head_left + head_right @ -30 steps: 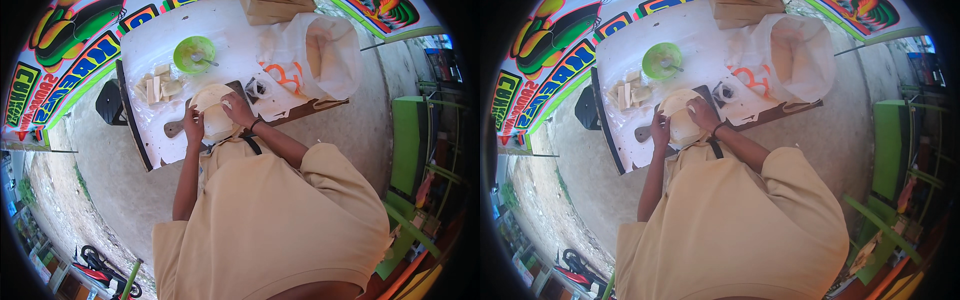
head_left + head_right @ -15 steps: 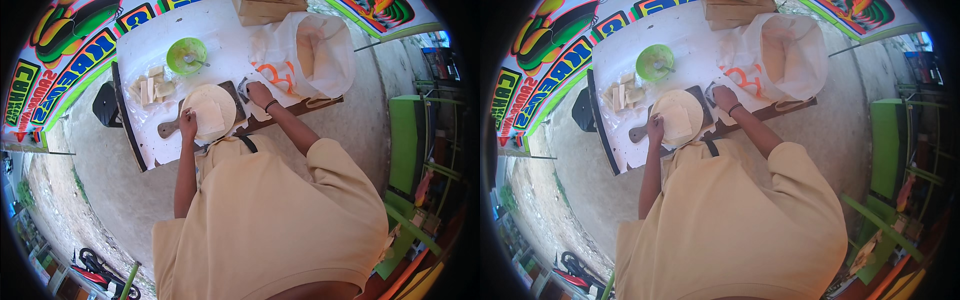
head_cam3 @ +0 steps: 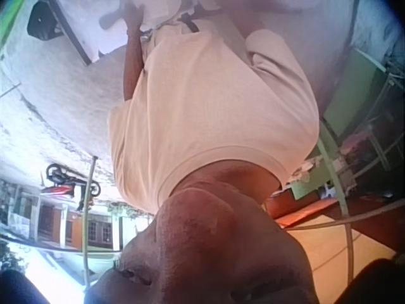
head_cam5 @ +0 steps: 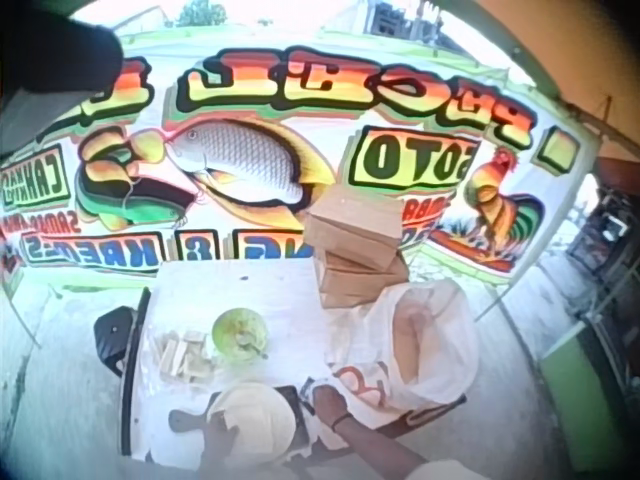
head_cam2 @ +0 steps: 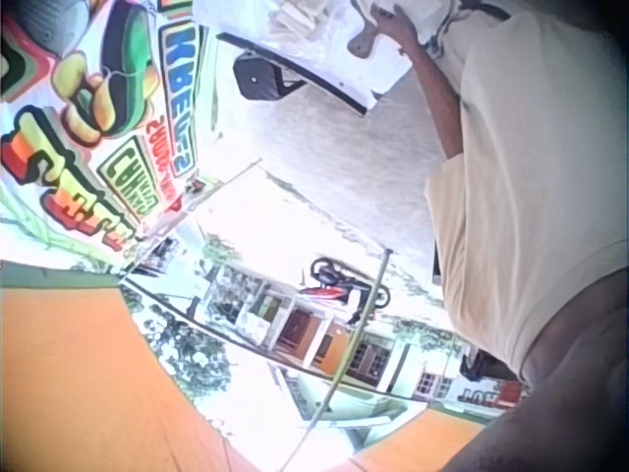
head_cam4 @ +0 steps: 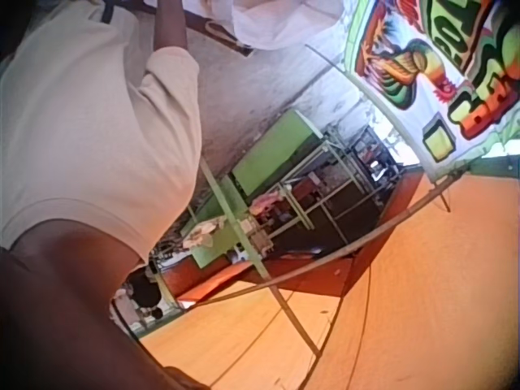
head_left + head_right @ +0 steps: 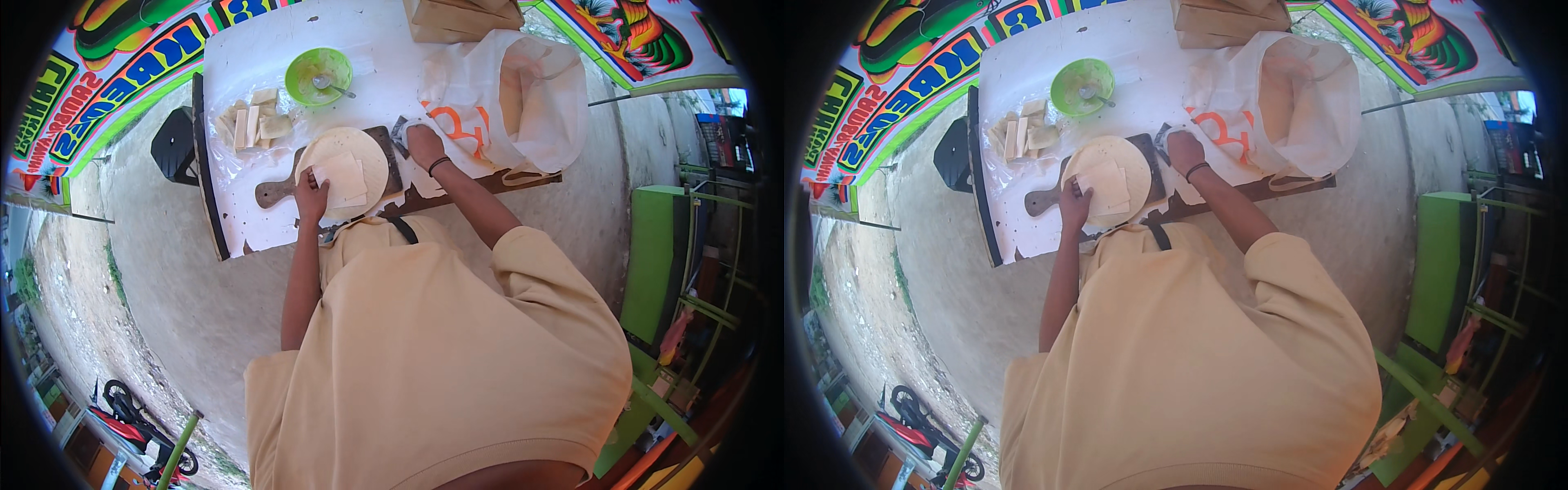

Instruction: The person repeatedly places a thin sheet on a wooden board, adds a dark filling with a spoon, folds the sheet over the filling, and sets the folded item aside. The process is repeated multiple times with consistent hand motions.

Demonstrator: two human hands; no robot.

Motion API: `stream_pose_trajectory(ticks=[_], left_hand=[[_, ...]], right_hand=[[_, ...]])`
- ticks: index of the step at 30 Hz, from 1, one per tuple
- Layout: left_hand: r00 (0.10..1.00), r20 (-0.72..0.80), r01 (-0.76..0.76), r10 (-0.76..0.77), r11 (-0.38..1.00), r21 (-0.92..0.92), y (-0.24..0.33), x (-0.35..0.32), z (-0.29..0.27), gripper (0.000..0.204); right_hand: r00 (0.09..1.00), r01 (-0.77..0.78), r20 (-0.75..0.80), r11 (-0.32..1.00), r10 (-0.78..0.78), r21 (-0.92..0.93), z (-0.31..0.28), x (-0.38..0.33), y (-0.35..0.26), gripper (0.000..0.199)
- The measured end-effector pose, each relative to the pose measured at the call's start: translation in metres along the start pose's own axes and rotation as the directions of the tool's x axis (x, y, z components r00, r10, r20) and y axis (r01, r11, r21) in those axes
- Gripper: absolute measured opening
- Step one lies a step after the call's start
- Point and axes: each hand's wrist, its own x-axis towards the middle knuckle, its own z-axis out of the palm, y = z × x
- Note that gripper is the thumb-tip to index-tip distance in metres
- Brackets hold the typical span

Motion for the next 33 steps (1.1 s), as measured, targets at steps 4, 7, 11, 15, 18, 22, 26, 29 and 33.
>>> stream_pose_trajectory(ticks=[4,7,11,15,18,22,26,29,33], left_hand=[[0.971,-0.064,-0.191,0.228,0.913,0.361,0.031,-0.03,-0.004,0.061],[0.913,0.273,-0.408,0.305,0.726,0.554,0.024,-0.049,-0.024,0.065],[0.882,0.436,-0.436,0.18,0.666,0.605,0.025,-0.047,-0.04,0.063],[0.83,0.467,-0.557,0.304,0.481,0.677,0.011,-0.05,-0.025,0.053],[0.839,0.441,-0.544,0.319,0.51,0.666,0.007,-0.053,-0.027,0.039],[0.823,0.442,-0.568,0.357,0.538,0.623,0.004,-0.054,-0.027,0.034],[0.836,0.428,-0.541,0.342,0.641,0.545,0.009,-0.051,-0.022,0.037],[0.89,0.375,-0.435,0.259,0.729,0.529,0.016,-0.046,-0.028,0.039],[0.88,0.407,-0.455,0.245,0.68,0.576,0.009,-0.034,-0.03,0.041]], right_hand=[[0.995,-0.001,-0.104,0.999,0.006,0.055,-0.023,-0.015,-0.023,0.012],[0.89,0.245,-0.439,0.941,-0.123,0.232,-0.034,-0.039,-0.051,0.01],[0.854,0.517,-0.225,0.727,-0.468,0.452,0.001,-0.06,-0.066,0.027],[0.874,0.473,0.007,0.855,-0.485,0.211,0.022,-0.074,-0.08,0.036],[0.878,0.46,0.01,0.849,-0.478,0.259,0.037,-0.067,-0.072,0.032],[0.832,0.552,-0.084,0.804,-0.549,0.222,0.049,-0.065,-0.066,0.028],[0.764,0.638,-0.149,0.77,-0.628,0.028,0.055,-0.068,-0.06,0.028],[0.713,0.688,-0.151,0.725,-0.685,-0.04,0.043,-0.065,-0.062,0.029],[0.694,0.702,-0.201,0.712,-0.691,-0.025,0.043,-0.058,-0.061,0.03]])
